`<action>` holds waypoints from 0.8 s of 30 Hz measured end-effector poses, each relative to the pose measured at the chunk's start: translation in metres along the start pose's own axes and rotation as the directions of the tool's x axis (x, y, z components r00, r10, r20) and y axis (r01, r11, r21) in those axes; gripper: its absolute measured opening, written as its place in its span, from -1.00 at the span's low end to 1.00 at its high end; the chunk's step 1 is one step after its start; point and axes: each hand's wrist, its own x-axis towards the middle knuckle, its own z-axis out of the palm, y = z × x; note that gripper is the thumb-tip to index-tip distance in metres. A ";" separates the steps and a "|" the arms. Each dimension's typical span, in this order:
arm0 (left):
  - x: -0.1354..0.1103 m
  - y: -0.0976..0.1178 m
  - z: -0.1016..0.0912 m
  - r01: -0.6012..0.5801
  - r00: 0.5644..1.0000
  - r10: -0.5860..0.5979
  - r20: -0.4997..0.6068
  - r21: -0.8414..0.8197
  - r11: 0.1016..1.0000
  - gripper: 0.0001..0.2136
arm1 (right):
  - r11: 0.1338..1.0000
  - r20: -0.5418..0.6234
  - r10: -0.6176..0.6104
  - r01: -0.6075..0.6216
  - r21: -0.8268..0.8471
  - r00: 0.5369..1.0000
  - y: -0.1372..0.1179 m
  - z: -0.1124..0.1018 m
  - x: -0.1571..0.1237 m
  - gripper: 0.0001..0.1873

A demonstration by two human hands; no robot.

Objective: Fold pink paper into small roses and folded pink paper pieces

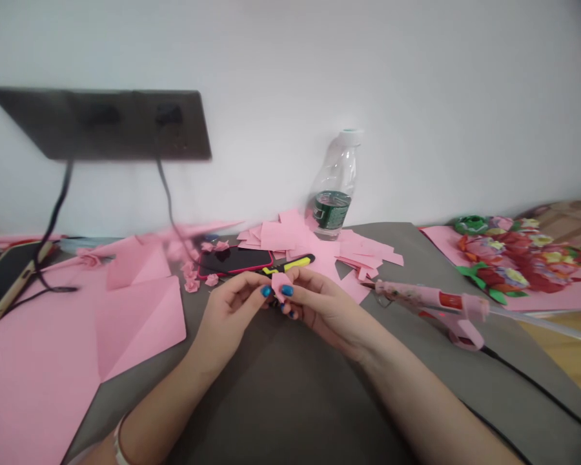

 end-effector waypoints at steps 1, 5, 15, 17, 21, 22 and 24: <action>0.000 0.000 0.000 0.016 1.000 -0.016 -0.005 -0.012 1.000 -0.87 | 1.000 -0.024 -0.017 0.017 -0.006 1.000 0.001 0.001 0.001 -0.63; 0.001 -0.001 0.001 0.042 0.999 -0.042 -0.003 -0.075 0.996 -0.91 | 0.998 -0.060 -0.059 0.058 -0.017 0.997 0.005 0.004 0.002 -0.59; 0.000 -0.001 0.004 0.158 0.986 -0.162 -0.044 -0.073 0.985 -0.90 | 0.945 -0.031 -0.228 0.213 -0.249 0.973 0.012 0.001 0.004 -0.65; -0.001 0.001 0.005 0.182 0.982 -0.184 -0.028 -0.076 0.980 -0.89 | 0.888 -0.015 -0.328 0.303 -0.346 0.944 0.011 -0.001 0.005 -0.71; -0.001 0.000 0.006 0.217 0.976 -0.218 0.005 -0.105 0.971 -0.83 | 0.812 0.018 -0.423 0.388 -0.436 0.906 0.010 -0.002 0.005 -0.84; -0.001 -0.001 0.006 0.210 0.978 -0.210 0.013 -0.113 0.971 -0.82 | 0.811 0.019 -0.426 0.391 -0.436 0.904 0.010 -0.002 0.006 -0.85; 0.000 -0.002 0.006 0.177 0.984 -0.175 0.025 -0.107 0.978 -0.79 | 0.814 0.018 -0.425 0.390 -0.431 0.905 0.011 -0.002 0.006 -0.85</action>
